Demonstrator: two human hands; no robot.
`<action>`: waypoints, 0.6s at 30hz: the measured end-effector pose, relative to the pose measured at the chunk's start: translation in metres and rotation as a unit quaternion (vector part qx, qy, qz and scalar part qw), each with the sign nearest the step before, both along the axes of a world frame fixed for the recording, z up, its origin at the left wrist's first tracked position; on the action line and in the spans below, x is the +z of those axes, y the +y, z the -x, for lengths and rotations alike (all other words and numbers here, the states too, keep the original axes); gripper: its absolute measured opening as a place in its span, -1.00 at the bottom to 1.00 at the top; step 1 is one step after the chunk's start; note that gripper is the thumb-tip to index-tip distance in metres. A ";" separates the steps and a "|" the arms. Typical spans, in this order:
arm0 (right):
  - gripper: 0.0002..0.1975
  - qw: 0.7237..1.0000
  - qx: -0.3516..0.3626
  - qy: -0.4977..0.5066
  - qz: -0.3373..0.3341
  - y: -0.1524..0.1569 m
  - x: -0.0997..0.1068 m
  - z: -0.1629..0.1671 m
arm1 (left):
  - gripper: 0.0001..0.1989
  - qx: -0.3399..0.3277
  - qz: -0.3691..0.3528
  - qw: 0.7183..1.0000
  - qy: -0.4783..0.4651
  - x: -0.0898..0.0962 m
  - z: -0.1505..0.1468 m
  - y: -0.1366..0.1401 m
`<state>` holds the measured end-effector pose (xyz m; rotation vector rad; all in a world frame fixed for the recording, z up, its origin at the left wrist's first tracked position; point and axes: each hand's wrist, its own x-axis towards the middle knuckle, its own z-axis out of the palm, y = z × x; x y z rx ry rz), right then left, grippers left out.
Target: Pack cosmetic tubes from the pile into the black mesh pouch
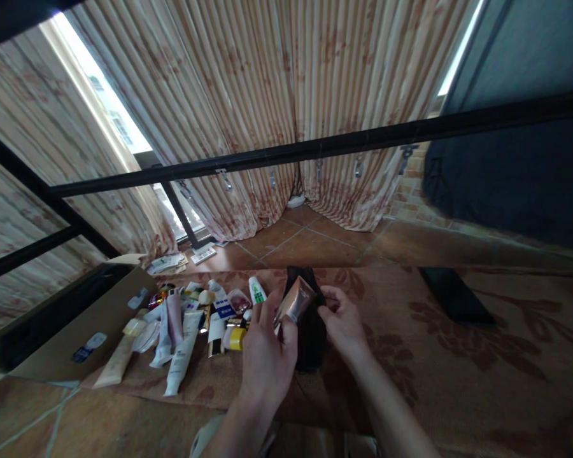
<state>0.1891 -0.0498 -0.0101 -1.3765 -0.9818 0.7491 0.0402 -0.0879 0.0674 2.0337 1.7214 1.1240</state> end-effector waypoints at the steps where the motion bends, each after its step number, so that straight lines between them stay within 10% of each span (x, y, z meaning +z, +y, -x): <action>1: -0.61 1.000 0.002 0.003 -0.002 0.000 0.002 0.001 | -0.56 -0.001 -0.009 1.000 0.027 0.003 -0.001 0.001; 8: -0.62 1.000 0.008 0.007 -0.012 0.003 0.007 0.004 | -0.62 0.018 -0.016 0.995 0.094 0.020 0.002 -0.001; 18: -0.61 1.000 0.019 0.012 -0.010 0.001 0.006 -0.001 | -0.56 -0.042 0.014 0.991 0.127 -0.013 -0.039 0.010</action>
